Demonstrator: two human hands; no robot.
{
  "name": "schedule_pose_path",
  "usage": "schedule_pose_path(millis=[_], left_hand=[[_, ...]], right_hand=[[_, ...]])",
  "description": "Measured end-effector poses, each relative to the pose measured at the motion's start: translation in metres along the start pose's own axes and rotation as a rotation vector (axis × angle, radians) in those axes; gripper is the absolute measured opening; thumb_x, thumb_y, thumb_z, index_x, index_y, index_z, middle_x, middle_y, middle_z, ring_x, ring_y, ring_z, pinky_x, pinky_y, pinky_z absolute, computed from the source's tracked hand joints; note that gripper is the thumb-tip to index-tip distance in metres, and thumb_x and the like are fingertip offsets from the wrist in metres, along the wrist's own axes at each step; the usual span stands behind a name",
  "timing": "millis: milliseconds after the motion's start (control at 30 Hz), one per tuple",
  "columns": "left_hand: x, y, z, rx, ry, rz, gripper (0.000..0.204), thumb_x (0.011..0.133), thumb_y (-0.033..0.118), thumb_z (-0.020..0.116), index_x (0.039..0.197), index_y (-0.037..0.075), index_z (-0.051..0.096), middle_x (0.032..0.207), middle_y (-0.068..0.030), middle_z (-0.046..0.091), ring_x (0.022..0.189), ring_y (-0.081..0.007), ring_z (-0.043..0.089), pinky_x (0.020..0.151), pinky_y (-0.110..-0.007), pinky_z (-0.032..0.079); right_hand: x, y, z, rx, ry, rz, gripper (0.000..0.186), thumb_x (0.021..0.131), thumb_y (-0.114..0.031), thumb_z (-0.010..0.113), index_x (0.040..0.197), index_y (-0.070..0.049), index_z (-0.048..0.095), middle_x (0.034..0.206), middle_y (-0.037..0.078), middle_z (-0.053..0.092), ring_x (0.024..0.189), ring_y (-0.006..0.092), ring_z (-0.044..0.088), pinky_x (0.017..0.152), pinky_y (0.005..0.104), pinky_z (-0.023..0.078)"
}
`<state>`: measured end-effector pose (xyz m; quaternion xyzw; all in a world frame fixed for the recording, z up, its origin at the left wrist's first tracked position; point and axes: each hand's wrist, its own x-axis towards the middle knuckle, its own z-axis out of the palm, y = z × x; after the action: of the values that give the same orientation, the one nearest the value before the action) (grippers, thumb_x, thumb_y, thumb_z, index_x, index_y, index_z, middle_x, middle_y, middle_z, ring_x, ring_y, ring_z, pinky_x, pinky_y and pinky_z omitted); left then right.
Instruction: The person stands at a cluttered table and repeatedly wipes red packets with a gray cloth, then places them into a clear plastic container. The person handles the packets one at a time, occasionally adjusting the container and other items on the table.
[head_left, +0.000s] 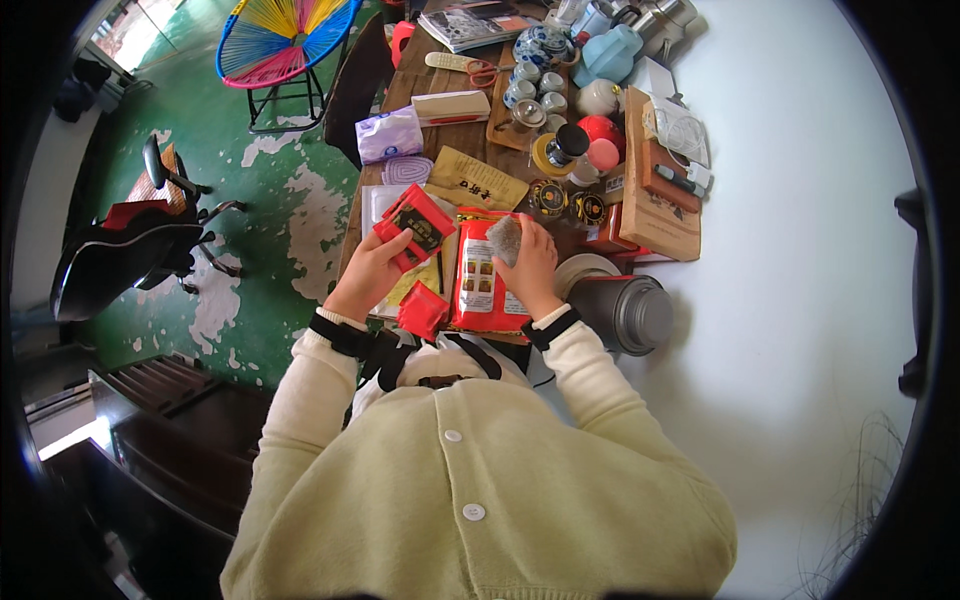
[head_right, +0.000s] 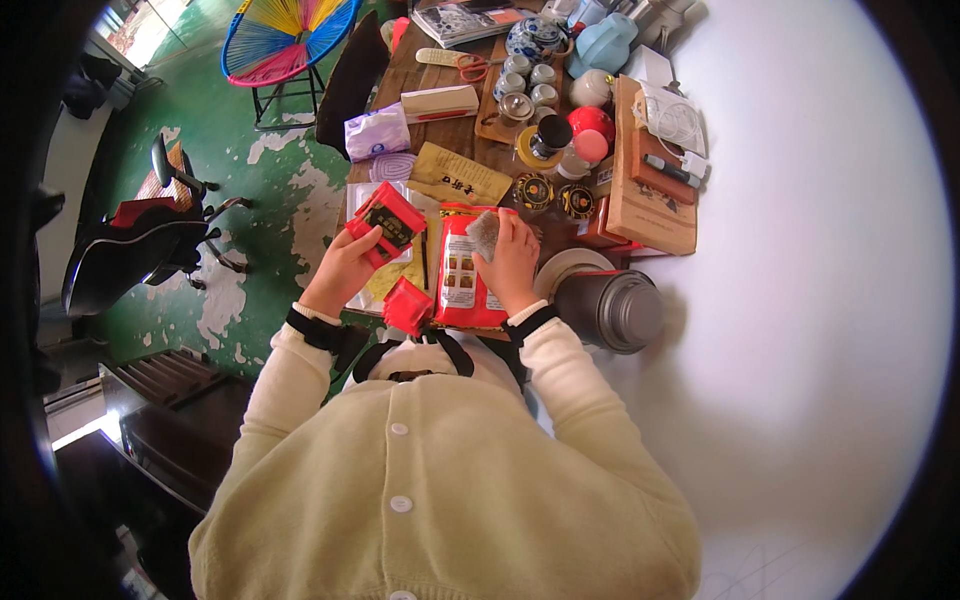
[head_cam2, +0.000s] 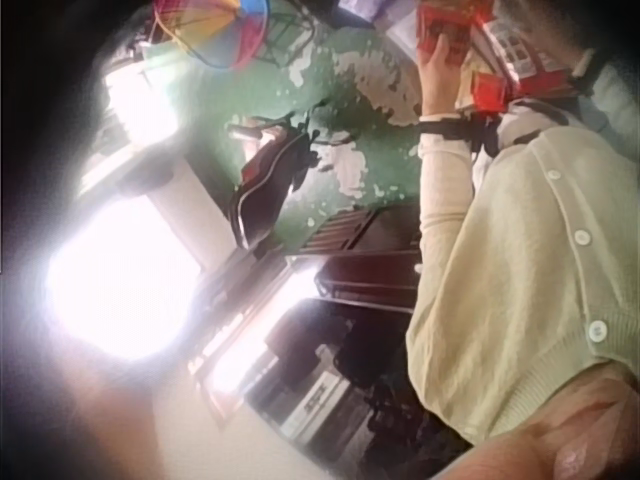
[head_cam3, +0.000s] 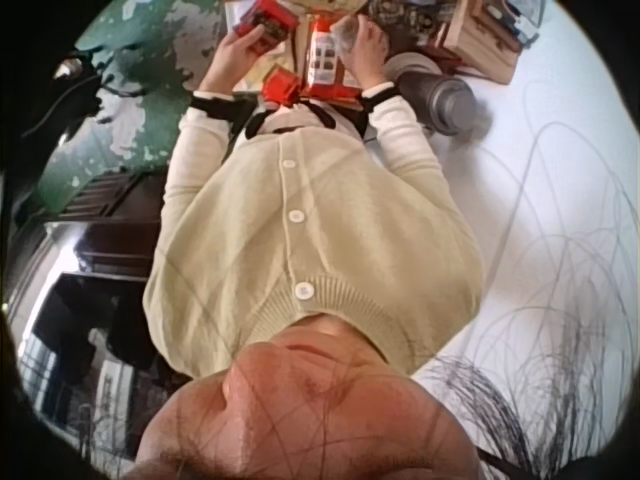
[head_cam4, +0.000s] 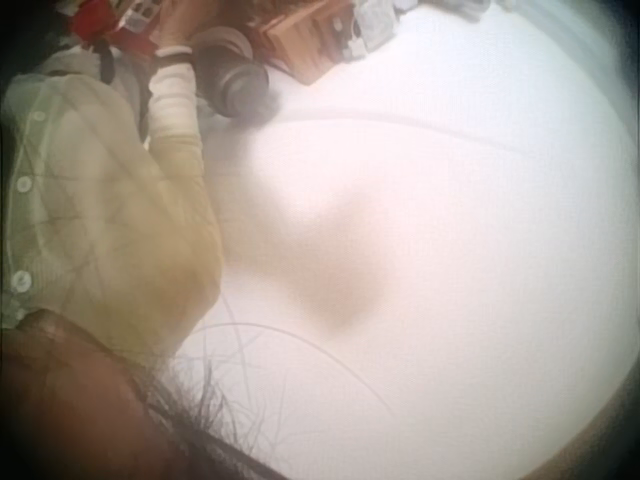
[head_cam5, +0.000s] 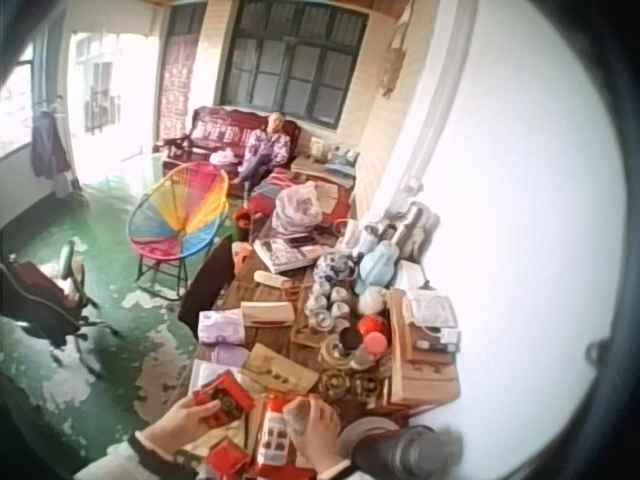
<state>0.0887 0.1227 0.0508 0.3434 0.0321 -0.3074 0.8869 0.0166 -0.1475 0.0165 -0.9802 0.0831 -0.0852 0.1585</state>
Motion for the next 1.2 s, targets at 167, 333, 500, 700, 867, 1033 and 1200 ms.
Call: schedule_pose_path(millis=[167,333,500,700,867,1033,1200], left_hand=[[0.003,-0.001,0.009,-0.029,-0.013,0.031,0.039,0.105,0.009,0.053,0.141,-0.005,0.046,0.133,-0.0154,0.059,0.122,-0.0278,0.060,0.105,-0.042,0.048],[0.010,-0.002,0.012,0.063,0.022,-0.012,0.038,0.105,0.012,0.054,0.140,-0.001,0.051,0.128,-0.0117,0.063,0.116,-0.0224,0.062,0.100,-0.036,0.050],[0.007,-0.003,0.016,0.052,0.026,0.039,0.039,0.105,0.015,0.056,0.140,0.001,0.052,0.127,-0.0097,0.064,0.115,-0.0202,0.062,0.099,-0.034,0.049],[0.005,-0.004,0.017,0.053,0.068,0.098,0.039,0.104,0.014,0.058,0.140,0.002,0.051,0.129,-0.0090,0.063,0.119,-0.0194,0.060,0.101,-0.032,0.047],[-0.001,-0.001,0.017,0.143,0.055,0.097,0.042,0.103,0.012,0.058,0.142,0.003,0.048,0.130,-0.0079,0.061,0.121,-0.0175,0.057,0.102,-0.031,0.046],[-0.009,0.006,0.021,0.275,0.097,0.098,0.042,0.104,0.016,0.059,0.143,0.004,0.048,0.127,-0.0061,0.060,0.119,-0.0150,0.057,0.099,-0.030,0.048],[-0.010,0.017,0.013,0.357,0.005,0.018,0.042,0.106,0.023,0.057,0.141,0.001,0.050,0.126,-0.0050,0.061,0.114,-0.0132,0.059,0.098,-0.030,0.050]], right_hand=[[0.026,-0.044,-0.035,0.335,0.036,-0.266,0.088,0.082,-0.031,0.081,0.150,0.001,0.035,0.144,0.025,0.046,0.135,0.0411,0.044,0.112,0.0480,0.037],[0.039,-0.102,-0.043,0.543,-0.108,-0.449,0.097,0.080,-0.034,0.081,0.152,0.006,0.029,0.148,0.028,0.043,0.136,0.0438,0.044,0.113,0.0488,0.037],[0.045,-0.121,-0.033,0.513,-0.082,-0.418,0.100,0.076,-0.030,0.084,0.152,0.005,0.028,0.146,0.029,0.045,0.133,0.0445,0.046,0.111,0.0485,0.039],[0.044,-0.126,-0.024,0.567,-0.092,-0.424,0.096,0.074,-0.025,0.085,0.151,0.002,0.033,0.141,0.028,0.050,0.128,0.0438,0.051,0.106,0.0464,0.045],[0.044,-0.129,-0.027,0.541,-0.147,-0.353,0.094,0.074,-0.024,0.086,0.148,0.003,0.036,0.137,0.025,0.054,0.125,0.0407,0.055,0.101,0.0438,0.049],[0.046,-0.131,-0.036,0.592,-0.096,-0.323,0.094,0.075,-0.025,0.086,0.152,-0.005,0.036,0.133,0.022,0.059,0.119,0.0388,0.061,0.098,0.0442,0.051],[0.048,-0.131,-0.040,0.645,-0.120,-0.346,0.094,0.077,-0.023,0.083,0.155,-0.011,0.033,0.133,0.023,0.059,0.116,0.0392,0.062,0.097,0.0428,0.052]])
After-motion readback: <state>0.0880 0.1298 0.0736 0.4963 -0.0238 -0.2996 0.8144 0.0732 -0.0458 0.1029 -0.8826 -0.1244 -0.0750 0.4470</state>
